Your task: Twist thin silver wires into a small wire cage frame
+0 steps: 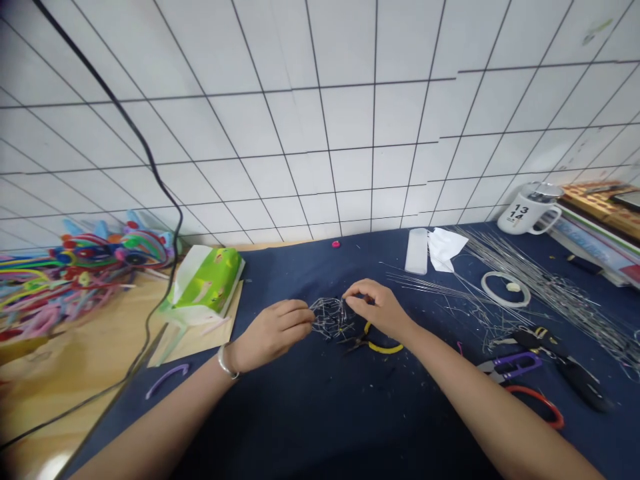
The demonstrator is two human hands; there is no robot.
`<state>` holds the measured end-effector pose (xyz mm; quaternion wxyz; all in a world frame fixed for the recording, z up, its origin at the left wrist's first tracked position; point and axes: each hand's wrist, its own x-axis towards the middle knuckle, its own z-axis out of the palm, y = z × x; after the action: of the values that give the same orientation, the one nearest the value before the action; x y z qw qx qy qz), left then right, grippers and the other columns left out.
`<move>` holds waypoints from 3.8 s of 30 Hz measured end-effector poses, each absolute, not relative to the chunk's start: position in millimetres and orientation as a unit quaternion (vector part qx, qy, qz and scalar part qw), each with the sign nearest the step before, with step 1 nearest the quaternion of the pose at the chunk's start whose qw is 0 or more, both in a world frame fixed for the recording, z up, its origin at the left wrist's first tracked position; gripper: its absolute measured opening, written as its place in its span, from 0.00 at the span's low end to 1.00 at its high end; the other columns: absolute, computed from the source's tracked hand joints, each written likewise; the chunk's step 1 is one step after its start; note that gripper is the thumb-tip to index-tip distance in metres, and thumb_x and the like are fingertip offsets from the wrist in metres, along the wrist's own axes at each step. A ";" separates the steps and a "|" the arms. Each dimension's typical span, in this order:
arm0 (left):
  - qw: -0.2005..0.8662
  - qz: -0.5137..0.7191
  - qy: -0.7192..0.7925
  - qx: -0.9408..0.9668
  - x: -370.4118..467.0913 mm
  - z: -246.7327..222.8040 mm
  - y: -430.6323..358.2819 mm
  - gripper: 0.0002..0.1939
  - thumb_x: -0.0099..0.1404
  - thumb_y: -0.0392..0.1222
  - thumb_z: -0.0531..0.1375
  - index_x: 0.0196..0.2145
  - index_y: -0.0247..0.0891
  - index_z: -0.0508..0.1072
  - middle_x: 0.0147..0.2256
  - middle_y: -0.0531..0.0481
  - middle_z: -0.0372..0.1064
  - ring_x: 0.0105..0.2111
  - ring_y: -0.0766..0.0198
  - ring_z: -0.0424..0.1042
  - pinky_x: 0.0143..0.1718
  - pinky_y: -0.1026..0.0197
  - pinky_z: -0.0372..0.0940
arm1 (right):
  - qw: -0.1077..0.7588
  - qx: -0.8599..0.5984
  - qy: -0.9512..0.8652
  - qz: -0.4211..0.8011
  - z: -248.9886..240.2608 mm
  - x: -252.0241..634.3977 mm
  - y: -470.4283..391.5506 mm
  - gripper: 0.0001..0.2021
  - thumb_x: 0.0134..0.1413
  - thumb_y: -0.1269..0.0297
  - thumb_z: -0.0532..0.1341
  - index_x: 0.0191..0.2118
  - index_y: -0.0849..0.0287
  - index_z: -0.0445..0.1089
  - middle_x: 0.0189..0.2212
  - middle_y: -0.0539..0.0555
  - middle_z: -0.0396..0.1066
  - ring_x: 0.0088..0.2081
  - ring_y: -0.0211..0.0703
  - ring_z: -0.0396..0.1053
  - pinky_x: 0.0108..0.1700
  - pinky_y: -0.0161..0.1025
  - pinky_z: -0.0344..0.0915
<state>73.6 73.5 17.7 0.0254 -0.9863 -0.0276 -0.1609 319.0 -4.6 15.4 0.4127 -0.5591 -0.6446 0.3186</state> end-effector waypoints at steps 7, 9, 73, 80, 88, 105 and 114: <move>0.052 -0.164 -0.014 -0.985 76.8 22.5 66.6 0.08 0.66 0.36 0.49 0.36 0.36 0.68 0.41 0.46 0.69 0.44 0.58 0.64 0.39 0.56 0.63 | 0.376 -0.576 -0.658 0.305 27.9 308.1 -6.6 0.05 0.51 0.64 0.58 0.30 0.56 0.71 0.39 0.54 0.69 0.39 0.45 0.64 0.38 0.41 0.61; 0.054 -0.164 -0.013 -0.985 77.4 23.0 65.6 0.07 0.66 0.35 0.50 0.36 0.36 0.68 0.41 0.46 0.69 0.44 0.59 0.64 0.39 0.56 0.63 | 0.375 -0.576 -0.660 0.304 31.4 306.1 -7.7 0.04 0.51 0.65 0.58 0.30 0.56 0.70 0.39 0.53 0.69 0.38 0.44 0.64 0.39 0.42 0.61; -0.311 -0.273 -0.295 -0.861 79.5 46.5 40.7 0.20 0.57 0.35 0.59 0.49 0.39 0.64 0.33 0.51 0.63 0.30 0.67 0.66 0.33 0.61 0.68 | 0.489 -0.475 -0.565 0.464 3.0 309.3 -28.2 0.10 0.58 0.62 0.51 0.40 0.57 0.68 0.45 0.54 0.61 0.47 0.44 0.60 0.49 0.43 0.58; -0.270 -0.258 -0.316 -0.872 80.6 50.2 35.8 0.20 0.58 0.35 0.58 0.49 0.39 0.63 0.32 0.51 0.64 0.30 0.67 0.66 0.33 0.61 0.68 | 0.472 -0.502 -0.583 0.430 0.3 306.6 -29.5 0.12 0.50 0.64 0.61 0.42 0.56 0.67 0.43 0.53 0.62 0.40 0.40 0.63 0.43 0.40 0.62; -0.118 -0.163 -0.261 -0.944 77.7 57.3 18.6 0.23 0.61 0.33 0.53 0.54 0.40 0.58 0.42 0.43 0.64 0.42 0.57 0.66 0.42 0.52 0.65 | 0.478 -0.462 -0.537 0.520 4.7 314.6 -26.7 0.12 0.53 0.67 0.57 0.45 0.57 0.66 0.41 0.54 0.67 0.44 0.42 0.64 0.46 0.42 0.61; -0.147 -0.123 -0.226 -0.955 81.0 68.6 3.6 0.23 0.61 0.33 0.54 0.54 0.39 0.59 0.41 0.43 0.65 0.40 0.58 0.67 0.41 0.53 0.67 | 0.436 -0.401 -0.501 0.630 2.2 312.0 -29.0 0.15 0.44 0.69 0.65 0.41 0.58 0.69 0.38 0.52 0.68 0.40 0.39 0.65 0.43 0.39 0.64; -0.200 -0.108 -0.219 -0.949 83.1 65.2 7.5 0.23 0.60 0.32 0.55 0.53 0.42 0.60 0.42 0.44 0.66 0.41 0.59 0.67 0.42 0.54 0.67 | 0.410 -0.336 -0.445 0.722 -5.5 317.4 -24.2 0.14 0.41 0.79 0.60 0.38 0.62 0.69 0.37 0.53 0.69 0.38 0.37 0.67 0.42 0.37 0.64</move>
<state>83.1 7.5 65.2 -0.2005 -0.9487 -0.2195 -0.1077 317.4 -24.2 -5.5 0.4100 -0.3355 -0.4448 0.7221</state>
